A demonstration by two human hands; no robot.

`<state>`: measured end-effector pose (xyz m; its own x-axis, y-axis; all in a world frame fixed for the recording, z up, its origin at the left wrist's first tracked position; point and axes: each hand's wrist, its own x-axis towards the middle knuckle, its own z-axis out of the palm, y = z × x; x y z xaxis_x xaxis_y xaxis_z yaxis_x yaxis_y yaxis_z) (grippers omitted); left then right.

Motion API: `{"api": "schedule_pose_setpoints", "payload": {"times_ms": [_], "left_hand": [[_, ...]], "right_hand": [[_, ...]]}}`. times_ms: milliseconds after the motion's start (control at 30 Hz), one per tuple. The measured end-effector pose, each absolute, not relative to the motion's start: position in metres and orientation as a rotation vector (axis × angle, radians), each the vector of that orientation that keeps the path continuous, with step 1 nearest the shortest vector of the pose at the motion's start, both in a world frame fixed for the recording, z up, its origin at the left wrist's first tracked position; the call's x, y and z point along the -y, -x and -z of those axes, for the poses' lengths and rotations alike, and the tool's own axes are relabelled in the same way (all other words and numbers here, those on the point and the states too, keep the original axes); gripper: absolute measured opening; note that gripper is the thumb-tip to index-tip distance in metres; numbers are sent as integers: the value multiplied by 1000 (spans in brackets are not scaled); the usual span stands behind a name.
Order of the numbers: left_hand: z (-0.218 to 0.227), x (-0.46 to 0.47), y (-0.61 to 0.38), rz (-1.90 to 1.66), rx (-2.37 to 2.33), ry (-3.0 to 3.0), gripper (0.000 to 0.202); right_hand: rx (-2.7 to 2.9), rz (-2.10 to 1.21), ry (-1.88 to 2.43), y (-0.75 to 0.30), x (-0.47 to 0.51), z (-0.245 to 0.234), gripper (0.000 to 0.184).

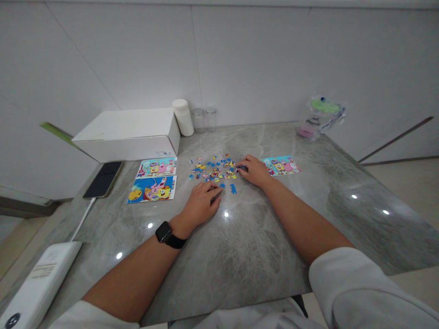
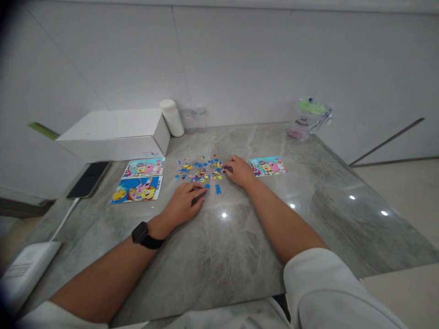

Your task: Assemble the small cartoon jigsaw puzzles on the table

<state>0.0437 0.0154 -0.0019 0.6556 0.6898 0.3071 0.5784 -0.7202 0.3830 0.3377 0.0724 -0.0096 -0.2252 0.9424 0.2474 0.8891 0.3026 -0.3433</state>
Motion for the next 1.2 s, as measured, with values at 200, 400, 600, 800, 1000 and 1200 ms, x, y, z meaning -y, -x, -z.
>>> {"api": "schedule_pose_setpoints", "payload": {"times_ms": [200, 400, 600, 800, 1000, 1200], "left_hand": [[6, -17, -42, -633, -1045, -2618, 29], [8, -18, -41, -651, -1055, -2600, 29], [7, -15, -43, -652, -1074, -2602, 33], [7, -12, -44, -607, -1092, -2628, 31], [5, -12, -45, -604, -1091, -2618, 28], [3, -11, -46, -559, -1112, -2622, 31]], "right_hand": [[2112, -112, 1754, -347, -77, 12, 23], [2036, -15, 1880, -350, -77, 12, 21], [2014, -16, 1808, -347, -76, 11, 26], [2147, -111, 1689, -341, -76, 12, 29], [2115, -63, 1781, -345, -80, 15, 29], [2201, -25, 1765, -345, -81, 15, 33]]}}
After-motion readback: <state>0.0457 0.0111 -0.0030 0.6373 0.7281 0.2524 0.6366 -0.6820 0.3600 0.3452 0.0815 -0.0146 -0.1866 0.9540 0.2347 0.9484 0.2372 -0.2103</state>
